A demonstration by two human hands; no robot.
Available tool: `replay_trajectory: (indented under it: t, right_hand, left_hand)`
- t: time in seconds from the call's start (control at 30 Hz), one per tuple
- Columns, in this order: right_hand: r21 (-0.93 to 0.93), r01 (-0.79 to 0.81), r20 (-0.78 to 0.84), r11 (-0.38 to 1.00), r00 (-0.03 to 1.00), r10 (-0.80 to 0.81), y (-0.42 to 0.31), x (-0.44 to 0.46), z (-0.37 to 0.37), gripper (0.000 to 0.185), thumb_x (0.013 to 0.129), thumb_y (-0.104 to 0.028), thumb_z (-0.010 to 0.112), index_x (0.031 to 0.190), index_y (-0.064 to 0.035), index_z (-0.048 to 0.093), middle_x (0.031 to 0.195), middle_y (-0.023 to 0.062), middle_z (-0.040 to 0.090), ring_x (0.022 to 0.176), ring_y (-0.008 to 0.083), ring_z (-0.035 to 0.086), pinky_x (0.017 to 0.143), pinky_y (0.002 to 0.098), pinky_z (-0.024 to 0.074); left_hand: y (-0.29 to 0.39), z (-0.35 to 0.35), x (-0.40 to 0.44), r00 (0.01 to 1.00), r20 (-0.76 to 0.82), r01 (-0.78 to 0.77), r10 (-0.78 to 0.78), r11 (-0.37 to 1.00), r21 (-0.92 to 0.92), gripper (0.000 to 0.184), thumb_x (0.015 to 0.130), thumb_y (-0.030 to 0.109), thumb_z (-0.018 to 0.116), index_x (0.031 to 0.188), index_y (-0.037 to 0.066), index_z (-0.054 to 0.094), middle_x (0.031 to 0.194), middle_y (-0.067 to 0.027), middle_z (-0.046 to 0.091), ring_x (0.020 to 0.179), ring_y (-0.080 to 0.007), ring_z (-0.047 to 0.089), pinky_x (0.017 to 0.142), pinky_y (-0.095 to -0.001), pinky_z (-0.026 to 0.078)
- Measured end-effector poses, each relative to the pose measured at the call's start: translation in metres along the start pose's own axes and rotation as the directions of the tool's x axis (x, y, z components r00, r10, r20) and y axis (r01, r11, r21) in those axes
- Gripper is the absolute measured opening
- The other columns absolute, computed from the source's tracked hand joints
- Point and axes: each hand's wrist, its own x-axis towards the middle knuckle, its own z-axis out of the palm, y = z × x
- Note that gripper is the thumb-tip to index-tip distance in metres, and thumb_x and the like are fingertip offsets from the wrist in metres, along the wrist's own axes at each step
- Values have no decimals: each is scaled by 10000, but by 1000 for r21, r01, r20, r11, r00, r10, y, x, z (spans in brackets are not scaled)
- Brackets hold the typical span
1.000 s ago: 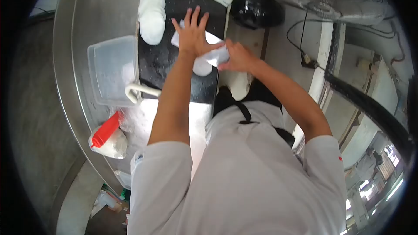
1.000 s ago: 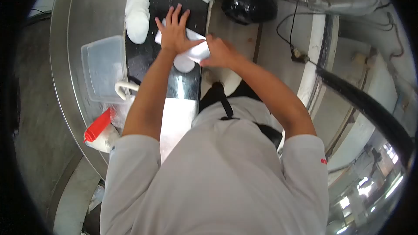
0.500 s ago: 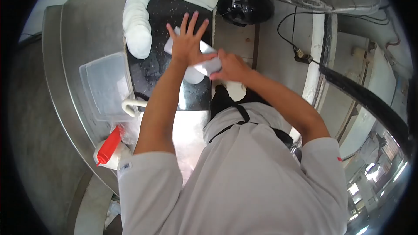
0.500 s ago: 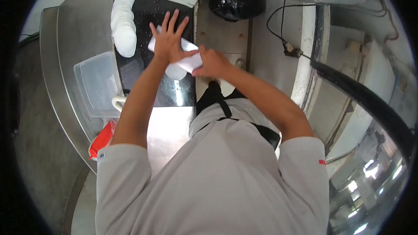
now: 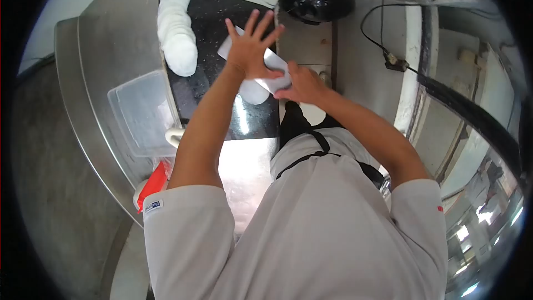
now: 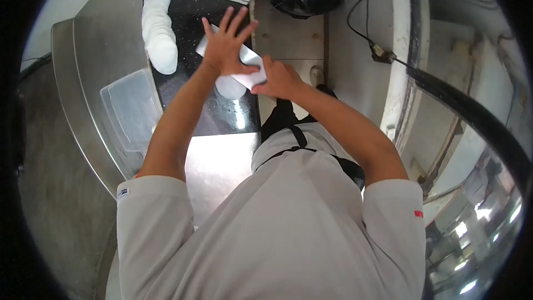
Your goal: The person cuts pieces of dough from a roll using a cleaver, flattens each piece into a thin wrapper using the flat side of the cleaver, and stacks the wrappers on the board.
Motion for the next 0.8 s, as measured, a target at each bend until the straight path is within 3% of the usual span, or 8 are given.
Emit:
replay_trajectory:
  t: [0.07, 0.2, 0.3, 0.33, 0.43, 0.57, 0.7, 0.8]
  right_hand:
    - [-14, -20, -10, 1000, 1000, 20, -7, 3, -11, 832, 667, -454, 931, 1157, 45, 481, 934, 314, 689, 893, 511, 691, 788, 530, 571]
    - [126, -16, 52, 992, 999, 10, -4, -43, 33, 837, 687, -470, 912, 1199, 30, 478, 1002, 322, 685, 934, 519, 687, 840, 551, 560]
    - [123, -94, 131, 988, 988, 77, 9, -57, 30, 839, 690, -495, 909, 1187, 22, 473, 974, 329, 682, 924, 519, 686, 837, 556, 561]
    - [99, -124, 172, 987, 979, 106, 8, -59, 22, 836, 690, -502, 908, 1179, 20, 473, 960, 331, 681, 917, 520, 687, 834, 557, 563]
    - [-103, 50, 190, 993, 981, -30, 20, -27, -17, 850, 694, -592, 882, 1099, 26, 461, 868, 309, 686, 851, 524, 689, 731, 540, 567]
    - [-116, 210, 230, 971, 956, -179, 6, 26, -59, 826, 701, -543, 892, 1099, 53, 482, 887, 334, 681, 886, 515, 696, 758, 536, 574]
    - [-74, 121, 189, 990, 976, -105, 3, -24, -4, 807, 701, -493, 903, 1126, 65, 503, 880, 330, 680, 903, 494, 705, 752, 520, 577]
    - [-35, 167, 149, 985, 976, -160, 29, -40, 6, 868, 686, -535, 903, 1160, 58, 482, 864, 305, 679, 894, 503, 701, 740, 529, 572]
  left_hand:
    - [-10, -4, 13, 1000, -17, 8, -7, 999, 49, 1220, 511, 712, 834, 1570, 291, 401, 1704, -43, 229, 1574, -340, 165, 1076, -866, 115]
    - [14, 15, -39, 995, 67, -72, 76, 996, -55, 1268, 526, 830, 754, 1611, 316, 344, 1729, -128, 125, 1583, -454, 18, 1039, -896, 39]
    - [40, 26, -45, 987, 158, -12, 26, 996, -89, 1239, 529, 858, 729, 1598, 344, 369, 1731, -93, 138, 1583, -449, 33, 1012, -913, 34]
    - [37, 24, -40, 994, 109, -4, 12, 997, -82, 1237, 538, 873, 714, 1602, 358, 352, 1726, -82, 162, 1580, -438, 74, 1002, -919, 48]
    - [36, 20, -23, 992, 26, 127, -126, 991, -30, 1241, 547, 871, 714, 1608, 346, 341, 1719, -85, 185, 1571, -428, 123, 992, -923, 61]
    - [13, 22, -12, 949, -196, 242, -248, 969, -51, 1214, 582, 833, 732, 1610, 318, 346, 1713, -101, 201, 1560, -436, 151, 1033, -897, 69]
    - [25, 26, -50, 984, -78, 155, -160, 985, -70, 1219, 576, 841, 732, 1611, 323, 351, 1729, -143, 130, 1574, -462, 74, 1049, -883, 52]
    - [47, 37, -53, 990, 9, 141, -141, 987, -81, 1242, 569, 877, 693, 1619, 313, 344, 1731, -151, 119, 1573, -477, 48, 1037, -883, 13]
